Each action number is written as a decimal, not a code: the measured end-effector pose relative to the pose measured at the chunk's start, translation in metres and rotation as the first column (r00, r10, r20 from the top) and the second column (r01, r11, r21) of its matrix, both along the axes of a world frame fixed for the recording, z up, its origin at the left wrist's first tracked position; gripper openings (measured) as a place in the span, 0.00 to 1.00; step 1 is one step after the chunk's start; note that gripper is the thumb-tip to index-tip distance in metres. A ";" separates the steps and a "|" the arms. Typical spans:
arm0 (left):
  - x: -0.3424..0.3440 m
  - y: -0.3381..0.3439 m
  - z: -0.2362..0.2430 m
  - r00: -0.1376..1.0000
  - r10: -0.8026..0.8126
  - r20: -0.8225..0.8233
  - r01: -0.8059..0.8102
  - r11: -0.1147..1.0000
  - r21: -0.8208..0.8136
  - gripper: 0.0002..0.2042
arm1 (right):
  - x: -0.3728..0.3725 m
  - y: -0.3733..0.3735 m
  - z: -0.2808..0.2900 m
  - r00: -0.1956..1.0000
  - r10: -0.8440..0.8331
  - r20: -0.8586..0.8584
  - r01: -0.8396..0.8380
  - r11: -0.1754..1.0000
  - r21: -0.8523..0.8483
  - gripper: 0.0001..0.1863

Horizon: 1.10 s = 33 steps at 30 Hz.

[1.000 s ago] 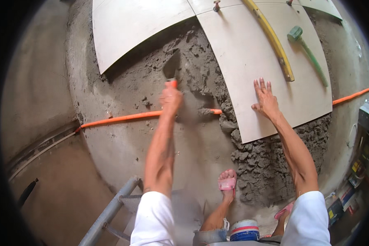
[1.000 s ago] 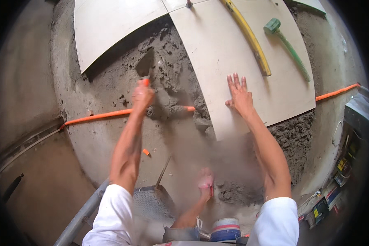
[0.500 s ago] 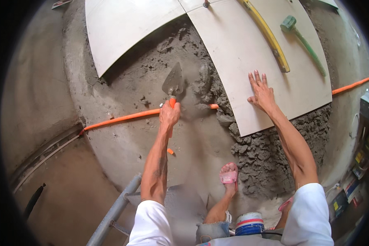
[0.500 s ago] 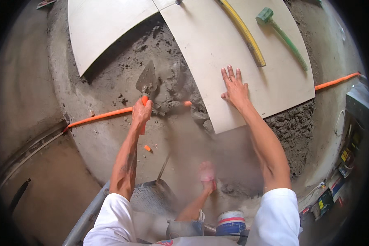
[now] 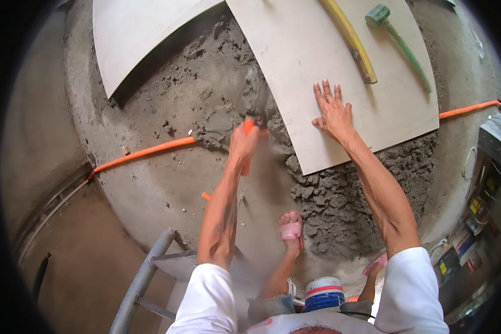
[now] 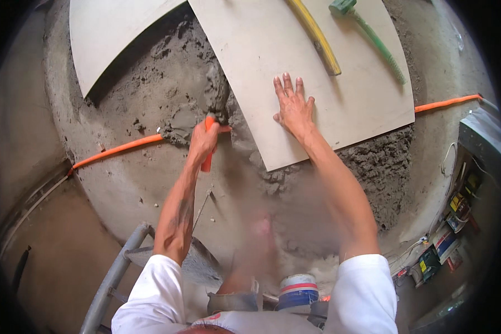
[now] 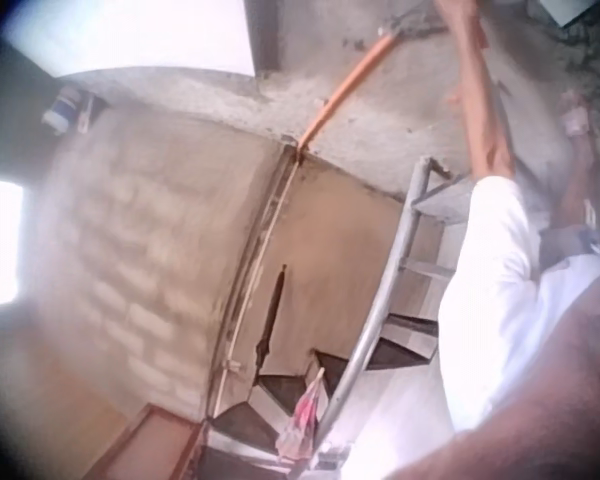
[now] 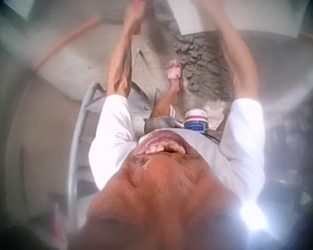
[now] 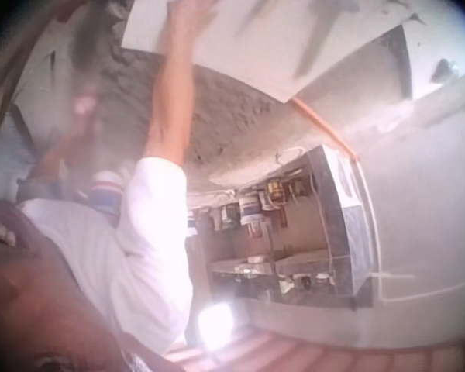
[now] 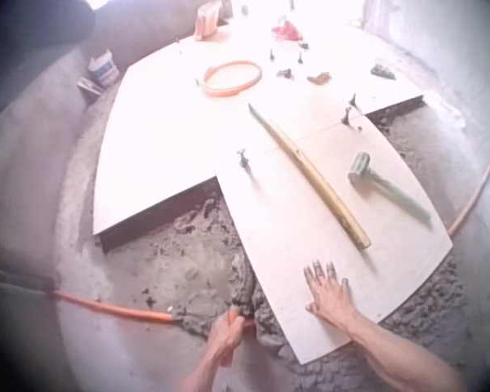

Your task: The person spreads and levels wet cement on the floor using a trowel, while positioning tiles on top of the mortar.

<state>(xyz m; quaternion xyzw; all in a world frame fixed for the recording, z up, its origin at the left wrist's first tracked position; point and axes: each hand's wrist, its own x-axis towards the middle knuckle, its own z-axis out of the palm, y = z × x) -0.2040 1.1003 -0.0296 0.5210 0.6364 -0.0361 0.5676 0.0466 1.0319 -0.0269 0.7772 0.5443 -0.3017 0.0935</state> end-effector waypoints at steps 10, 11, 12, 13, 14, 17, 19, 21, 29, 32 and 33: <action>-0.011 -0.006 0.016 0.926 0.291 0.240 -0.254 0.952 -0.172 0.10 | 0.004 0.005 -0.001 0.999 0.033 0.017 -0.034 0.999 0.014 0.52; 0.000 -0.022 0.024 0.918 0.300 0.258 -0.255 0.947 -0.194 0.10 | 0.024 0.001 -0.004 0.999 0.036 -0.030 -0.035 0.999 0.037 0.49; 0.007 -0.039 0.037 0.905 0.307 0.294 -0.275 0.950 -0.146 0.10 | 0.040 -0.014 -0.003 0.996 0.036 -0.078 -0.032 0.998 0.058 0.46; 0.011 -0.055 0.052 0.896 0.309 0.319 -0.294 0.951 -0.096 0.10 | 0.038 -0.034 0.004 0.997 0.033 -0.066 -0.031 0.999 0.038 0.46; 0.007 -0.068 0.064 0.900 0.326 0.291 -0.301 0.945 -0.128 0.10 | 0.026 -0.055 0.013 0.977 0.049 -0.208 -0.011 0.984 0.180 0.43; -0.010 -0.128 0.120 0.941 0.263 0.214 -0.243 0.963 -0.115 0.08 | -0.018 -0.202 0.067 0.892 -0.075 -0.445 0.218 0.935 0.279 0.41; -0.004 -0.177 0.177 0.913 0.360 0.190 -0.323 0.925 -0.199 0.07 | -0.012 -0.324 0.143 0.784 -0.305 -0.540 0.334 0.941 -0.047 0.40; -0.003 -0.220 0.244 0.910 0.386 0.149 -0.356 0.914 -0.193 0.08 | 0.010 -0.448 0.229 0.743 -0.467 -0.479 0.341 0.881 -0.329 0.38; 0.068 -0.495 0.467 0.675 0.701 0.230 -0.658 0.713 -0.241 0.10 | 0.231 -0.812 0.456 0.853 -0.265 -0.451 0.018 0.876 -0.481 0.38; 0.085 -0.593 0.497 0.545 0.797 0.260 -0.730 0.603 -0.321 0.10 | 0.321 -0.898 0.469 0.879 -0.182 -0.440 -0.117 0.813 -0.570 0.40; 0.106 -0.613 0.529 0.499 0.803 0.327 -0.734 0.592 -0.333 0.10 | 0.355 -0.933 0.477 0.897 -0.127 -0.423 -0.133 0.835 -0.533 0.40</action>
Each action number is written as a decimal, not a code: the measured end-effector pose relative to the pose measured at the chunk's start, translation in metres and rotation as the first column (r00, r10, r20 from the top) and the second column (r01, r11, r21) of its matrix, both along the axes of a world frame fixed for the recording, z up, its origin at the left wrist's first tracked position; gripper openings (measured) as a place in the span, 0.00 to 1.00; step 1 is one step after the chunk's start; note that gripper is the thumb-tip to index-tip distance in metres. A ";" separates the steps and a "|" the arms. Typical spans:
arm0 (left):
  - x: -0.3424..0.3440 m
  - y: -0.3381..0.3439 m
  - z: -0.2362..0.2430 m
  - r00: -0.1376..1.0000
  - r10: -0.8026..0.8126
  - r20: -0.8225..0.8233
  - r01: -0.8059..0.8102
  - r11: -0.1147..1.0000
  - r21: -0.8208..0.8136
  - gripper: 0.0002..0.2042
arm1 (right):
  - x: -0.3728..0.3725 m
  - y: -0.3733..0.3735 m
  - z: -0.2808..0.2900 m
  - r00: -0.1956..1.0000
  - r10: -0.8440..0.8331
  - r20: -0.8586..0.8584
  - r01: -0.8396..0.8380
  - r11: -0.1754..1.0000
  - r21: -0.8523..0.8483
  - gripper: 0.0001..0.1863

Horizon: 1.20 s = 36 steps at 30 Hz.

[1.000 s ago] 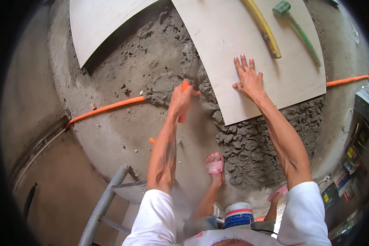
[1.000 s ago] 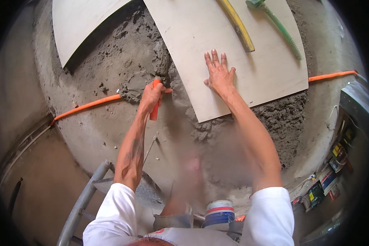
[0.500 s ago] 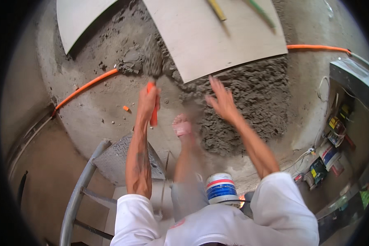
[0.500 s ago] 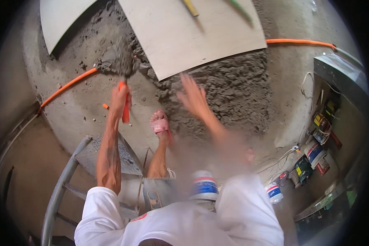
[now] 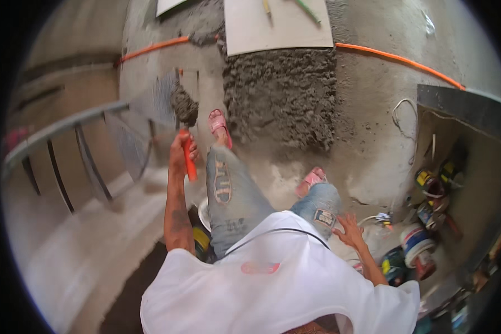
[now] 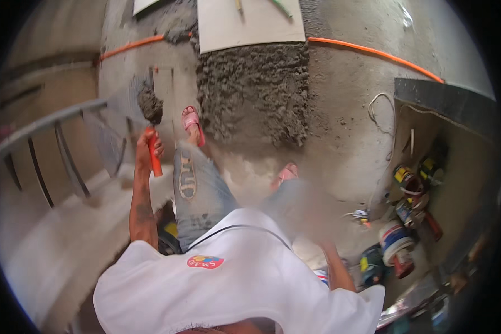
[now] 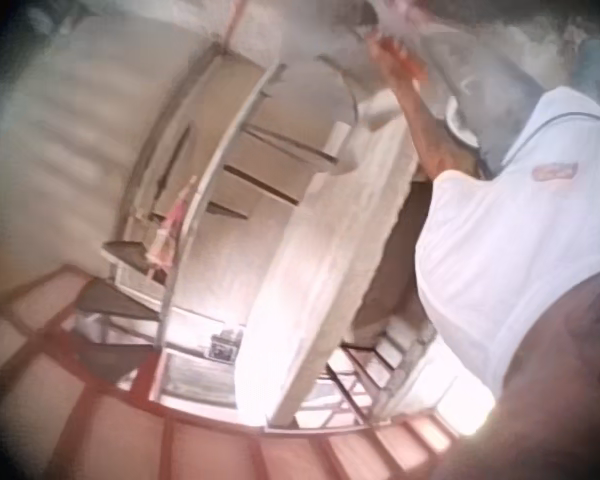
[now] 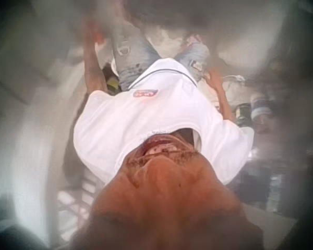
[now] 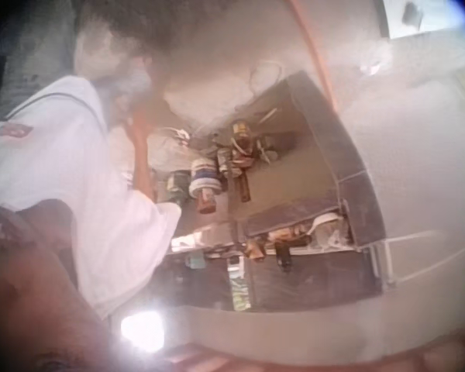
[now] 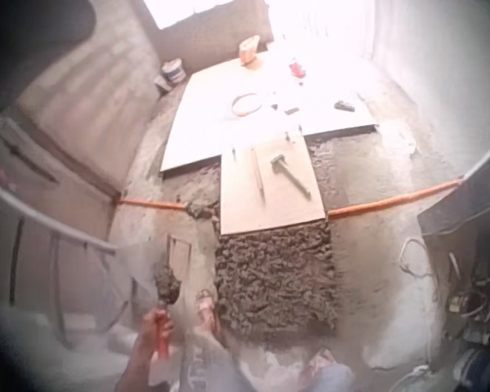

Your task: The person spreads and levels wet cement on the floor using a trowel, while positioning tiles on top of the mortar.

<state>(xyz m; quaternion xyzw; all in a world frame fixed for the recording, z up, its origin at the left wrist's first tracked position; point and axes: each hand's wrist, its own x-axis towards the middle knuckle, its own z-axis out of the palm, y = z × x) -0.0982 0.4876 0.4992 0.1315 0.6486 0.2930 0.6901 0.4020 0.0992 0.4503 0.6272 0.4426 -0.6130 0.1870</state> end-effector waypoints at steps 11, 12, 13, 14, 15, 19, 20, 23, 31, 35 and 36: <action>0.100 -0.270 -0.077 0.762 0.617 0.197 -0.570 0.783 -0.248 0.11 | 0.065 -0.108 0.049 0.745 0.644 -0.174 -0.622 0.765 0.167 0.32; 0.120 -0.282 -0.090 0.722 0.677 0.144 -0.625 0.727 -0.284 0.11 | 0.072 -0.104 0.048 0.703 0.683 -0.201 -0.653 0.731 0.200 0.32; 0.125 -0.296 -0.113 0.712 0.694 0.108 -0.657 0.712 -0.247 0.12 | 0.065 -0.098 0.037 0.663 0.712 -0.230 -0.664 0.702 0.257 0.32; 0.132 -0.314 -0.141 0.700 0.710 0.071 -0.684 0.696 -0.216 0.12 | 0.069 -0.096 0.040 0.623 0.738 -0.258 -0.672 0.674 0.307 0.32; 0.124 -0.335 -0.175 0.691 0.719 0.071 -0.698 0.690 -0.191 0.12 | 0.058 -0.097 0.033 0.576 0.761 -0.298 -0.666 0.649 0.369 0.31; 0.122 -0.354 -0.280 0.556 0.830 0.031 -0.812 0.551 -0.192 0.12 | 0.008 -0.056 -0.013 -0.014 0.909 -0.417 -0.809 0.235 0.539 0.31; 0.133 -0.326 -0.293 0.474 0.880 0.017 -0.857 0.466 -0.221 0.13 | 0.010 -0.053 -0.036 -0.026 0.904 -0.427 -0.835 0.215 0.506 0.31; 0.128 -0.296 -0.352 0.361 0.932 0.040 -0.905 0.360 -0.226 0.13 | 0.043 -0.088 -0.108 0.148 0.334 -0.931 -0.889 0.458 0.023 0.31; 0.100 -0.230 -0.498 0.244 0.621 -0.745 -0.707 0.639 0.302 0.18 | 0.133 -0.069 -0.225 0.090 0.694 -0.715 -0.937 0.301 0.174 0.27; 0.118 -0.122 -0.444 0.486 0.771 -0.411 -0.874 0.425 -0.236 0.26 | 0.144 -0.004 -0.247 0.094 0.881 -0.464 -0.946 0.224 0.234 0.25; 0.138 -0.116 -0.453 0.555 0.654 -0.515 -0.792 0.604 -0.087 0.26 | 0.131 -0.001 -0.250 0.098 0.903 -0.417 -0.937 0.225 0.266 0.25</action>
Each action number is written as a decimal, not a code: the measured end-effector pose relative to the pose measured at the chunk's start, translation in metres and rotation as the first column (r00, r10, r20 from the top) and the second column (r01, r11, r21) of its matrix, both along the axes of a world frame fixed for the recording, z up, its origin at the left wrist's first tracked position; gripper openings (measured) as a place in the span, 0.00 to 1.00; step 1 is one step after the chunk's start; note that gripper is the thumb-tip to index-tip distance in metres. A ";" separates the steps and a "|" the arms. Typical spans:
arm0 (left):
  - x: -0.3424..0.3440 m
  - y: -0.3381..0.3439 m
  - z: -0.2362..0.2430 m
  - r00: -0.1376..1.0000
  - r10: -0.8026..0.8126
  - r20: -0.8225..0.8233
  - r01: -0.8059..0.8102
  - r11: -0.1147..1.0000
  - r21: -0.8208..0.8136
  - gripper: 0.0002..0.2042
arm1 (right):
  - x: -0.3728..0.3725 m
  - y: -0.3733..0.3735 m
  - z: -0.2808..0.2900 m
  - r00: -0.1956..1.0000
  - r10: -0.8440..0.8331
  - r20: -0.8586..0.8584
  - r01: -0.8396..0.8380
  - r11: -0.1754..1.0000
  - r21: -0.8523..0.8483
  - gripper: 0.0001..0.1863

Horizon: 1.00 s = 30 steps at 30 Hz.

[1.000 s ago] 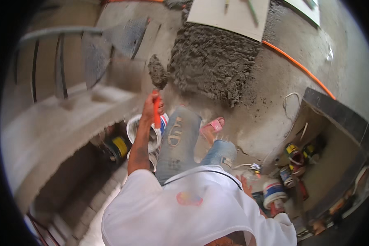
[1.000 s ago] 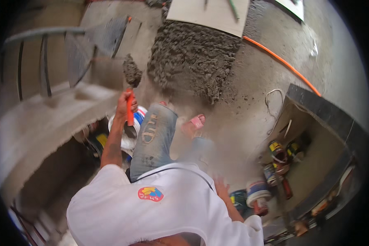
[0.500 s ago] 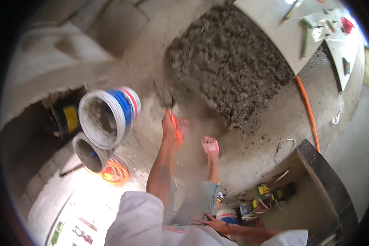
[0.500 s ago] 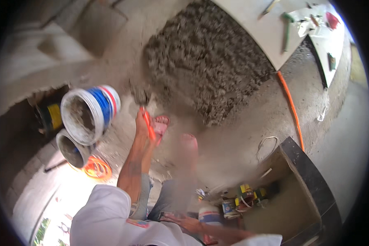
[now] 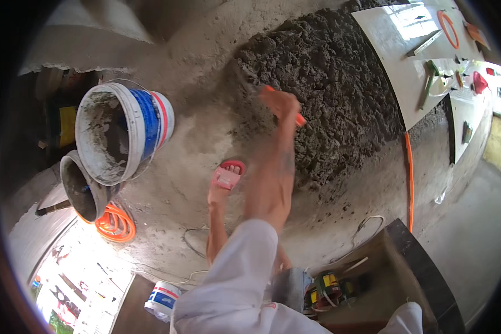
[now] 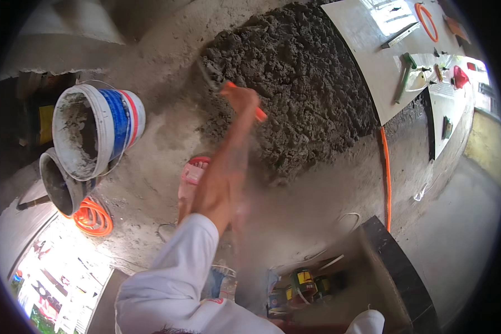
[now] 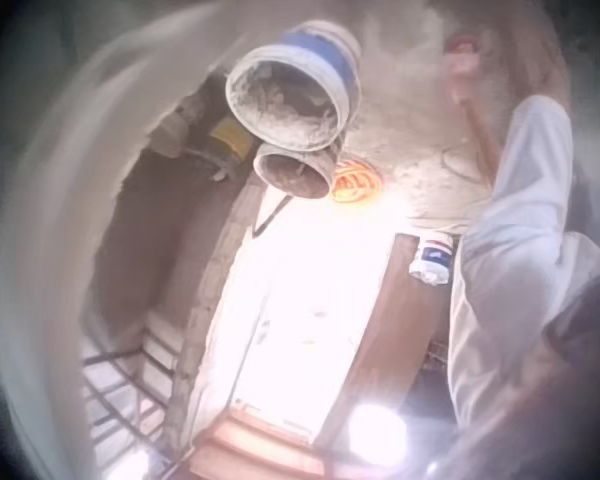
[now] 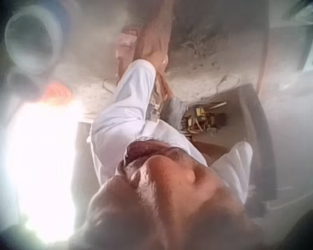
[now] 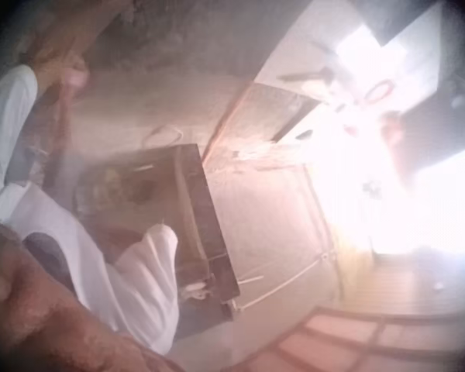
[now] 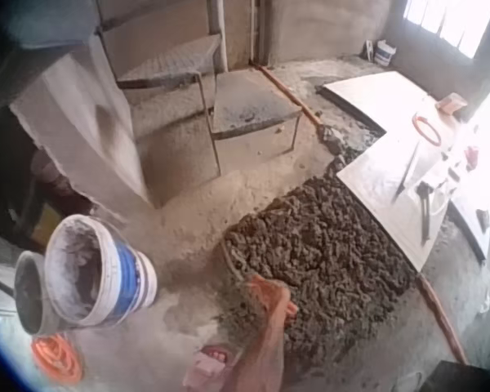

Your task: The person spreads and levels wet cement on the floor using a trowel, while positioning tiles on top of the mortar.

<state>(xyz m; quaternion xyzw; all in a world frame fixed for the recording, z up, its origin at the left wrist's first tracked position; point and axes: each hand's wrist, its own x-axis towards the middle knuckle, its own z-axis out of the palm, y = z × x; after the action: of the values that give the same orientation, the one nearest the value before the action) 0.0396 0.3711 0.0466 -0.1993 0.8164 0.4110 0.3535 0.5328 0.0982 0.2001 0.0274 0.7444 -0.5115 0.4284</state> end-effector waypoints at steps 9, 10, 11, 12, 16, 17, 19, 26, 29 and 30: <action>0.081 -0.190 -0.021 0.774 -0.380 -0.507 0.362 0.922 -0.138 0.27 | -0.178 0.015 -0.059 0.956 -0.212 -0.202 0.279 0.872 0.402 0.20; 0.068 -0.199 -0.023 0.744 -0.500 -0.444 0.457 0.865 -0.208 0.26 | -0.177 0.031 -0.083 0.955 -0.231 -0.188 0.295 0.827 0.478 0.19; 0.051 -0.200 -0.020 0.700 -0.608 -0.375 0.553 0.794 -0.254 0.26 | -0.168 0.051 -0.105 0.954 -0.251 -0.166 0.300 0.769 0.565 0.19; 0.018 -0.204 -0.013 0.687 -0.668 -0.284 0.636 0.743 -0.210 0.26 | -0.170 0.054 -0.123 0.947 -0.278 -0.159 0.316 0.724 0.613 0.18; -0.087 -0.219 -0.002 0.499 -0.828 -0.255 0.771 0.558 -0.305 0.26 | -0.207 0.017 -0.172 0.906 -0.398 -0.144 0.371 0.584 0.722 0.16; -0.099 -0.218 -0.006 0.432 -0.853 -0.294 0.777 0.517 -0.359 0.26 | -0.216 0.010 -0.178 0.895 -0.423 -0.142 0.377 0.548 0.747 0.16; -0.112 -0.204 -0.021 0.448 -0.835 -0.320 0.763 0.544 -0.350 0.26 | -0.228 0.011 -0.198 0.884 -0.446 -0.142 0.378 0.503 0.777 0.15; -0.124 -0.179 -0.052 0.466 -0.844 -0.265 0.719 0.536 -0.442 0.24 | -0.229 -0.001 -0.200 0.831 -0.315 -0.458 0.546 0.305 0.780 0.07; -0.049 -0.172 -0.054 0.390 -0.875 -0.286 0.764 0.481 -0.430 0.23 | -0.198 0.002 -0.219 0.789 -0.313 -0.529 0.606 0.250 0.755 0.07; -0.019 -0.161 -0.050 0.396 -0.886 -0.241 0.827 0.458 -0.327 0.23 | -0.169 0.012 -0.236 0.793 -0.297 -0.531 0.598 0.220 0.770 0.07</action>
<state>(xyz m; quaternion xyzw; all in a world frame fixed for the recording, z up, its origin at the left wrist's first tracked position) 0.0207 0.2105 -0.0033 0.3063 0.8815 0.1351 0.3330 0.3641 0.1099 -0.0361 0.4049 0.9054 -0.1105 0.0640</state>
